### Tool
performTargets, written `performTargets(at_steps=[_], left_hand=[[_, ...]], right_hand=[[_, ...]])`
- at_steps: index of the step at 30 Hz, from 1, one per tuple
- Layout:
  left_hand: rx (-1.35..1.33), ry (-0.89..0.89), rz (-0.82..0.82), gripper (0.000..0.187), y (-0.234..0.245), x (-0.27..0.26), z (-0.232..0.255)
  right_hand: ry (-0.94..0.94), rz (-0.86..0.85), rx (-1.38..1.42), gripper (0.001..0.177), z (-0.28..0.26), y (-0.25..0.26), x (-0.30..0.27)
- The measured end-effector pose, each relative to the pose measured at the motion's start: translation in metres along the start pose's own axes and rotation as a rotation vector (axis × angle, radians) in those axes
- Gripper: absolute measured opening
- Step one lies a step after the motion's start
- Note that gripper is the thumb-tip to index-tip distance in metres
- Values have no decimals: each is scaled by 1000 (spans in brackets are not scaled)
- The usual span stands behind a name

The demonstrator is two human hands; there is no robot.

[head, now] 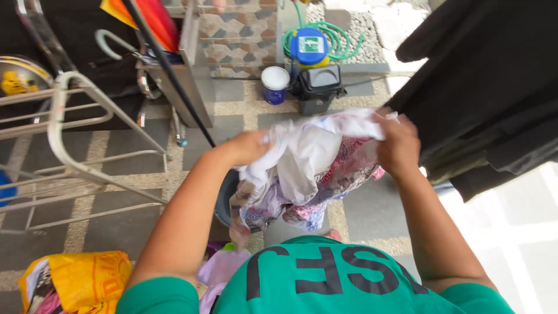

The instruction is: Picking up a shirt from a pile, placing it on a hanger, hanging it on a drying rack, and buttoning it up.

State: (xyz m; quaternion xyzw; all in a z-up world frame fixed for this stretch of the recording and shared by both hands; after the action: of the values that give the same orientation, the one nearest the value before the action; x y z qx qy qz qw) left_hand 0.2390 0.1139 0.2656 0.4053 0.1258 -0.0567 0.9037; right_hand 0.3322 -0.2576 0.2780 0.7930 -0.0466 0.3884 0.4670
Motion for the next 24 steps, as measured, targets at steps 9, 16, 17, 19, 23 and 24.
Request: performTargets(at_steps=[9,16,17,19,23,24], left_hand=[[208,-178,-103,23,42,89,148],[7,-11,-189,34,31,120,237],[-46,-62,-199,41,25,130,247],[-101,-127,-216,47,12,148,262],[-654,-224,-295,32,-17,174,301],[-934,-213,-320,25,-23,177,313]], right_hand=[[-917,-131,614,26,114,107,57],[-873,-44,364,10,202,142,71],[-849,-1,308,8,224,138,68],[-826,52,239,8,247,137,66],[-468,274,-23,14,224,141,63],[-132,484,-35,17,203,144,59]])
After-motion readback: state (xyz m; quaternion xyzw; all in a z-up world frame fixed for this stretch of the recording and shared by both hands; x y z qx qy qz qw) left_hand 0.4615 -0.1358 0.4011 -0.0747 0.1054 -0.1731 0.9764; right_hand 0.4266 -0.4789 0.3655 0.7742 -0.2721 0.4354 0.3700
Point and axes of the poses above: each hand's wrist, its own x-axis towards the middle knuckle, its own y-axis out of the back of the hand, z = x × y, the point moved 4 cm from there along x, towards the middle knuckle, and after that the axes turned 8 degrees about z, right-handed, at the moved point
